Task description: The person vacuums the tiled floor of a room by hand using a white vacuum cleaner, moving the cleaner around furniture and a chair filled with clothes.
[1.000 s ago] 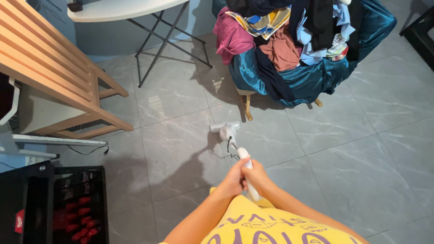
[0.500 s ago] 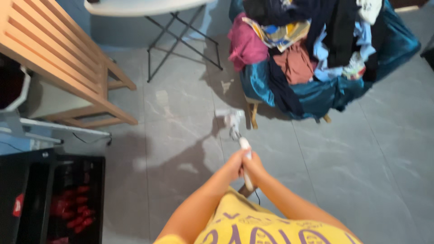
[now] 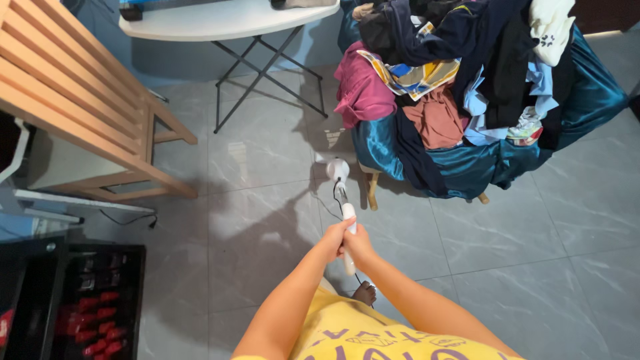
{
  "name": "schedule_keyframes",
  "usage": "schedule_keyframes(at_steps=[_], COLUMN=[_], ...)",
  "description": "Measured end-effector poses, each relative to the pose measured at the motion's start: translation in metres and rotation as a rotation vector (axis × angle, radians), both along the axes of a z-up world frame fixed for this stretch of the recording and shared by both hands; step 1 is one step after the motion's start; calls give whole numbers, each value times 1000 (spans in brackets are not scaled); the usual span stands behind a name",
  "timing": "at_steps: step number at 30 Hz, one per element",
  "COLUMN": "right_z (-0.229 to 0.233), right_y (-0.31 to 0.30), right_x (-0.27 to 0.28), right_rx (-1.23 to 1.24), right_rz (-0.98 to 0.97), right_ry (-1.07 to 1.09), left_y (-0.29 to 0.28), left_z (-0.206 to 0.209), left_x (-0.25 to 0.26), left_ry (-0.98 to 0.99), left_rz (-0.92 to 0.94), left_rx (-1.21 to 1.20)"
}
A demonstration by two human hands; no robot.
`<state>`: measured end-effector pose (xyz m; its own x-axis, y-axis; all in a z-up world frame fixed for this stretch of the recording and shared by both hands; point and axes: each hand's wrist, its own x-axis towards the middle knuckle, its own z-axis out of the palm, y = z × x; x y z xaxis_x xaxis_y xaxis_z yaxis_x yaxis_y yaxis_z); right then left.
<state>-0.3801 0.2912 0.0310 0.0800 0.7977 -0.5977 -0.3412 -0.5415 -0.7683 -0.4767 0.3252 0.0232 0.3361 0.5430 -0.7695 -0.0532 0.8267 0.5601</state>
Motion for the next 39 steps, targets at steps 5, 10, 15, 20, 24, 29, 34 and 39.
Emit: schedule_keyframes(at_steps=[5,10,15,20,24,29,34,39], right_z=[28,79,73,41,22,28,70,99], right_y=[18,17,67,149,200,192,149,96], right_x=[18,19,19,13,10,-13,-41,-62], right_rx=[-49,-237,-255,-156,-161,-204,-271,-396], right_rz=[44,107,132,93,122,93,32,-2], right_ry=[94,35,-77,-82,-75,2,-27,29], left_y=[23,15,67,154,204,199,166,122], left_z=[3,35,39,6,-16,-15,22,59], left_x=[24,5,2,4,6,-16,-49,-87], left_ry=[80,-189,-189,-200,-146,-163,-183,-193], left_rz=[-33,-48,-62,-83,-82,-175,-245,-340], left_rx=[-65,-167,-124,-43,-56,-69,-168,-256])
